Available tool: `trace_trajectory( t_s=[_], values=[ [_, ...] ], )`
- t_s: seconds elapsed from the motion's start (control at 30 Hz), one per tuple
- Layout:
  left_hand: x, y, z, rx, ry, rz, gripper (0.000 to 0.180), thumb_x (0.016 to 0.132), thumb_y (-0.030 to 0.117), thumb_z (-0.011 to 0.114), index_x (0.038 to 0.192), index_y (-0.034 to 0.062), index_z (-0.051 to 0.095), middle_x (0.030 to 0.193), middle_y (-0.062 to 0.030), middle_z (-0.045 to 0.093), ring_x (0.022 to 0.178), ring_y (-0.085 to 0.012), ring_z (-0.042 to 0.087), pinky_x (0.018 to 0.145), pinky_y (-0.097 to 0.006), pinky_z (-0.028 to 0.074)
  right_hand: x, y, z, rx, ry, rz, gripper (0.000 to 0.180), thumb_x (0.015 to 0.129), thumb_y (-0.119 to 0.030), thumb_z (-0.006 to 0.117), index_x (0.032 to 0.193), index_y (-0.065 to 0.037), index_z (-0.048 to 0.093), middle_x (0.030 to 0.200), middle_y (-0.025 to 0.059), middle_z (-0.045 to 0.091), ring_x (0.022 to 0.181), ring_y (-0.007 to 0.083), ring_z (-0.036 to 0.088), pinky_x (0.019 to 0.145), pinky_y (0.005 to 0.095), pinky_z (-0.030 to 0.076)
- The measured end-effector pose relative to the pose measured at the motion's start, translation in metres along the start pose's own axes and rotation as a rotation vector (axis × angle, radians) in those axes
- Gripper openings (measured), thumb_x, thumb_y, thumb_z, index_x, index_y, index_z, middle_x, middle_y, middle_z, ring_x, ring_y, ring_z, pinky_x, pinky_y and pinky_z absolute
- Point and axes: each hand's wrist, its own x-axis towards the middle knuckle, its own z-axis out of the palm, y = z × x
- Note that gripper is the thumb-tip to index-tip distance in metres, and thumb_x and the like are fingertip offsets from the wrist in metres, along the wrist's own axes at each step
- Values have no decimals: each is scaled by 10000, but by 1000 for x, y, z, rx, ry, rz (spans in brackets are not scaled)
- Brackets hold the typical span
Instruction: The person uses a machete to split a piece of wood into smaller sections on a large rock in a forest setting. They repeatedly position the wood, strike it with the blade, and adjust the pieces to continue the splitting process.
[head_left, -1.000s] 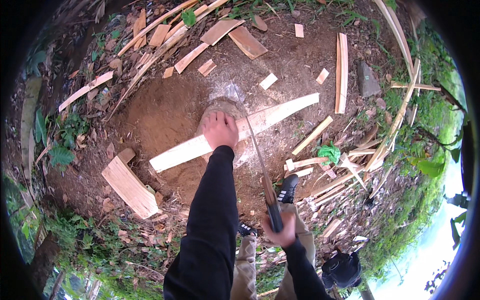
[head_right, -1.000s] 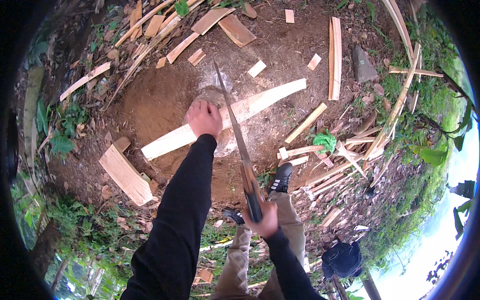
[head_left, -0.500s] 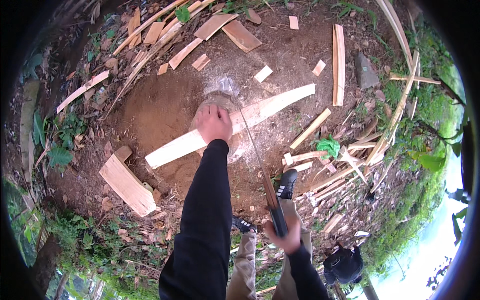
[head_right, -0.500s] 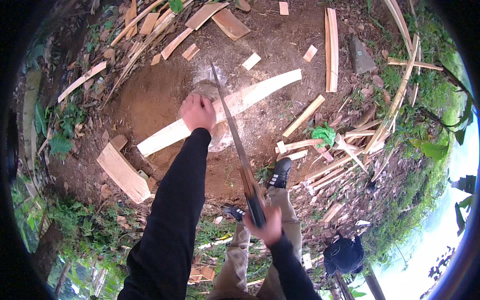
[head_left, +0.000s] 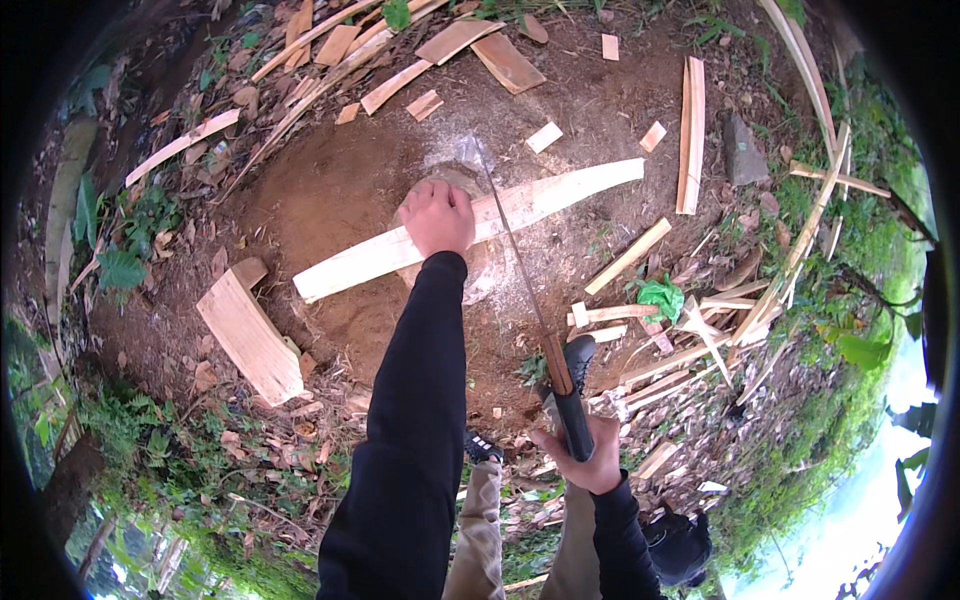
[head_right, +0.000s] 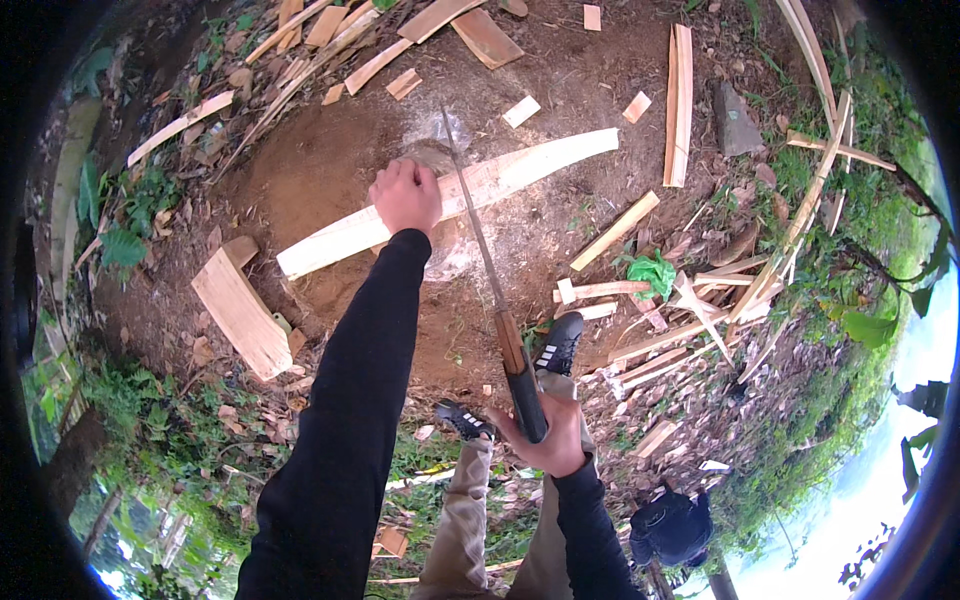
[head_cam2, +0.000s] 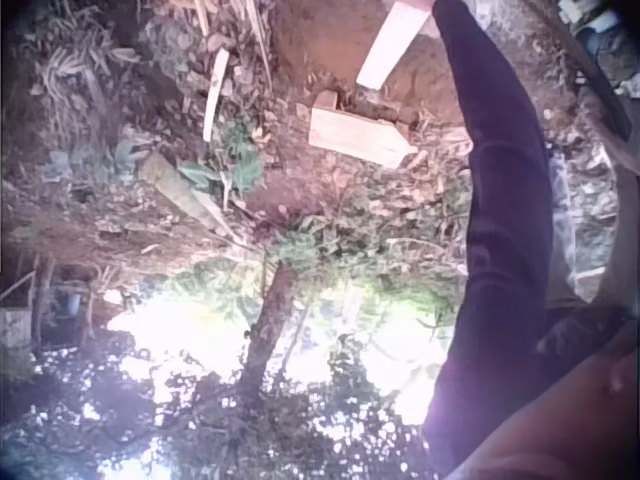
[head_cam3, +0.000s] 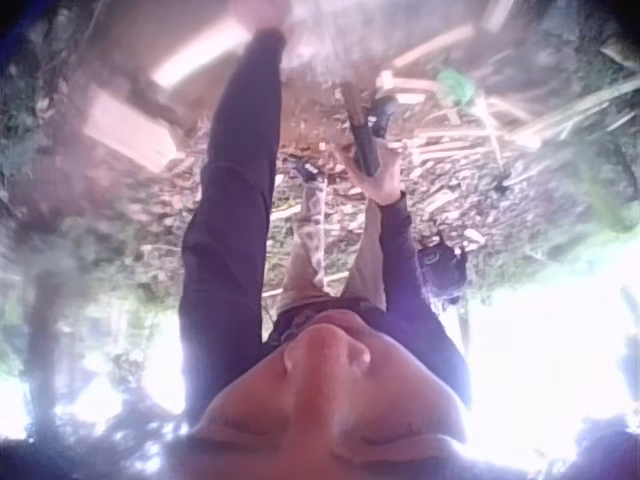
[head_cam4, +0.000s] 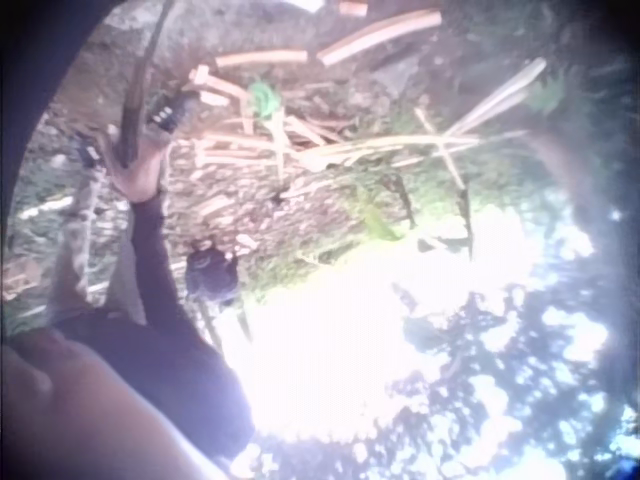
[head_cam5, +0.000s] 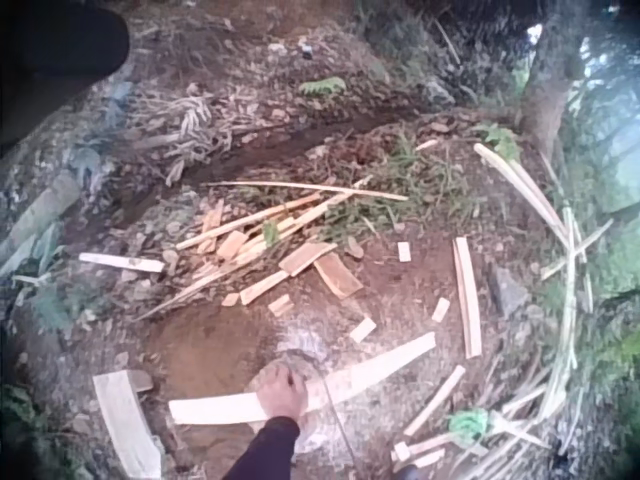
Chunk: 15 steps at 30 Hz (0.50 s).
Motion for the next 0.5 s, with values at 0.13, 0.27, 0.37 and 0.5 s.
trace_trajectory(
  t_s=[0.13, 0.27, 0.37, 0.5],
  values=[
    [-9, 20, 3, 69, -126, -351, 208, 842, 213, 556, 785, 54, 678, 887, -106, 643, 884, -313, 578, 822, -455, 390, 13, 15, 17, 40, -44, 8, 324, 802, -194, 800, 646, -39, 563, 528, 8, 532, 468, 75, 498, 445, 269, 389],
    [-16, 15, 1, 104, -61, -454, 282, 870, 247, 513, 770, 41, 677, 876, -125, 644, 907, -327, 591, 845, -448, 393, 1, 2, 19, -128, 27, -30, 302, 795, -159, 785, 657, -61, 535, 512, -2, 500, 454, 64, 481, 439, 270, 380],
    [-10, 15, 4, 165, -93, -453, 272, 873, 246, 510, 802, 43, 676, 890, -123, 644, 904, -323, 592, 834, -453, 388, -34, 2, -11, -27, -71, 63, 140, 775, -101, 725, 738, -46, 602, 530, 6, 536, 470, 85, 530, 450, 274, 399],
    [-12, 26, 8, 150, -90, -432, 244, 875, 241, 510, 793, 67, 659, 916, -117, 643, 910, -320, 591, 839, -460, 379, 16, 17, 8, 83, -21, 28, 156, 755, -81, 719, 673, -31, 595, 553, 1, 553, 511, 64, 531, 477, 269, 412]
  ],
)
